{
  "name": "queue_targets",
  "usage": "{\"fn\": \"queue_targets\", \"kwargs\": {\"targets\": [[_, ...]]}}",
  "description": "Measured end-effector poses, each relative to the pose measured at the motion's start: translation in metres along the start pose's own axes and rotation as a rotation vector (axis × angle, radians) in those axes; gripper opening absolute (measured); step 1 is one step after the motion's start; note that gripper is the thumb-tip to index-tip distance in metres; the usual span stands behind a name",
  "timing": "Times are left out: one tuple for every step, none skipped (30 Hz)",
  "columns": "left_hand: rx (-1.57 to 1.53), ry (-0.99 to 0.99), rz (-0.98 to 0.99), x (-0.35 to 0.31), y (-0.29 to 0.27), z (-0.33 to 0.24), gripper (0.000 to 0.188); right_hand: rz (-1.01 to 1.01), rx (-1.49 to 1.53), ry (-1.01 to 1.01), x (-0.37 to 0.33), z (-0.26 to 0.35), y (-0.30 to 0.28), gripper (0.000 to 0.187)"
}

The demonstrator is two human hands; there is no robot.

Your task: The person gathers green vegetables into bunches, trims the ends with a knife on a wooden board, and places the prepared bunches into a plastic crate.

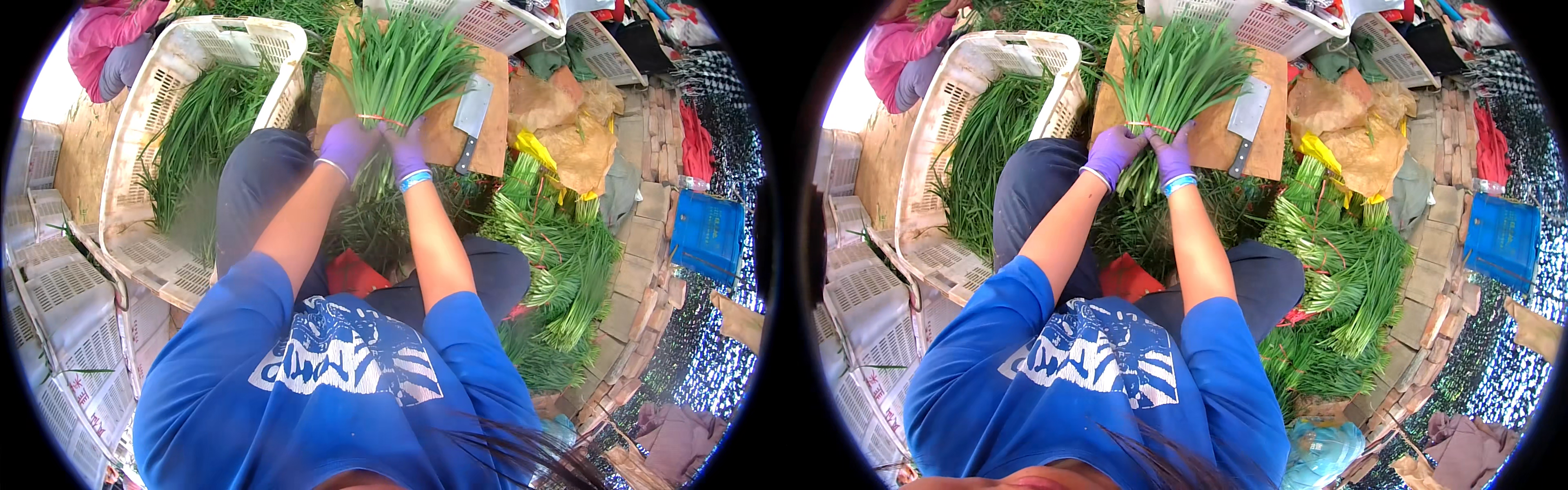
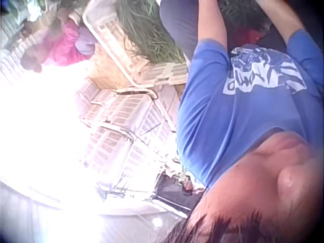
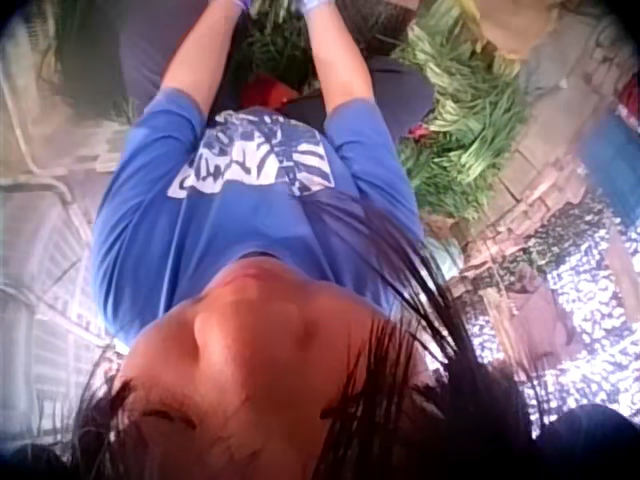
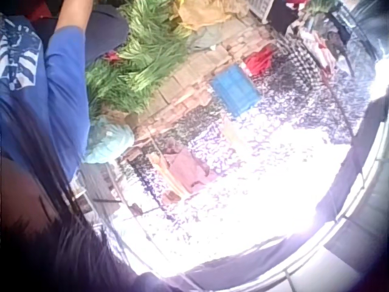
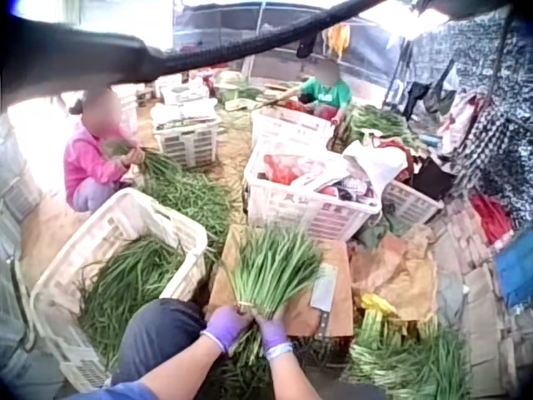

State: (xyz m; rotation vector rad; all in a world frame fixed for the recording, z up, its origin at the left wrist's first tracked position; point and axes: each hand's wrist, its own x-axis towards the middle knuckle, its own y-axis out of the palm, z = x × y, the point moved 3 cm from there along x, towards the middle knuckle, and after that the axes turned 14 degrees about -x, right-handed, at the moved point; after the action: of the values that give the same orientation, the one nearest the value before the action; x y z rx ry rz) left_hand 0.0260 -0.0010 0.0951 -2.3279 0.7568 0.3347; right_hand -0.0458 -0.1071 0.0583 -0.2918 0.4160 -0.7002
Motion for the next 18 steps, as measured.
{"fn": "queue_targets", "kwargs": {"targets": [[0.046,0.045,-0.068,0.001,-0.002,-0.002,0.046,0.001,0.004,0.001,0.001,-0.002,0.005,0.099],[0.042,0.024,-0.027,0.003,-0.003,-0.002,0.045,-0.034,-0.087,-0.026,0.002,-0.003,0.007,0.099],[0.047,0.023,-0.029,0.009,-0.004,0.001,0.045,-0.069,-0.177,-0.053,0.004,-0.007,0.012,0.099],[0.07,0.011,-0.015,0.016,-0.002,0.006,0.044,-0.081,-0.091,-0.088,0.007,-0.011,0.02,0.099],[0.094,-0.001,-0.002,0.02,-0.001,0.011,0.043,-0.08,-0.085,-0.085,0.008,-0.019,0.024,0.099],[0.106,0.012,0.011,0.02,-0.002,0.007,0.036,-0.102,-0.134,-0.057,0.006,-0.01,0.022,0.1],[0.113,0.015,0.013,0.018,-0.004,0.005,0.036,-0.124,-0.182,-0.028,0.005,-0.004,0.021,0.1],[0.212,0.059,-0.021,0.013,-0.006,0.004,0.031,-0.143,-0.154,-0.014,0.006,-0.007,0.026,0.102],[0.311,0.1,-0.054,0.004,-0.009,0.002,0.026,-0.143,-0.148,-0.01,0.002,-0.004,0.025,0.102],[0.317,0.104,-0.047,-0.012,-0.011,-0.006,0.026,-0.14,-0.203,0.011,0.0,0.002,0.02,0.103],[0.437,0.191,0.039,-0.032,-0.008,-0.014,0.024,-0.136,-0.258,0.033,-0.001,0.003,0.016,0.104],[0.553,0.274,0.125,-0.045,-0.005,-0.019,0.022,-0.126,-0.272,0.028,-0.001,0.001,0.013,0.105],[0.552,0.212,0.165,-0.049,0.005,-0.011,0.02,-0.127,-0.271,0.034,0.001,-0.002,0.013,0.105],[0.62,0.267,0.316,-0.063,0.013,-0.009,0.018,-0.151,-0.271,0.006,0.004,-0.004,0.012,0.104],[0.644,0.347,0.441,-0.082,0.02,-0.009,0.016,-0.17,-0.268,-0.024,0.003,-0.004,0.013,0.103],[0.712,0.458,0.592,-0.103,0.03,-0.004,0.016,-0.142,-0.278,0.009,0.0,0.003,0.011,0.102],[0.744,0.58,0.755,-0.123,0.046,0.02,0.017,-0.133,-0.276,0.0,-0.002,0.01,0.013,0.102],[0.833,0.637,1.047,-0.146,0.06,0.033,0.017,-0.115,-0.279,0.023,-0.003,0.012,0.015,0.102]]}}
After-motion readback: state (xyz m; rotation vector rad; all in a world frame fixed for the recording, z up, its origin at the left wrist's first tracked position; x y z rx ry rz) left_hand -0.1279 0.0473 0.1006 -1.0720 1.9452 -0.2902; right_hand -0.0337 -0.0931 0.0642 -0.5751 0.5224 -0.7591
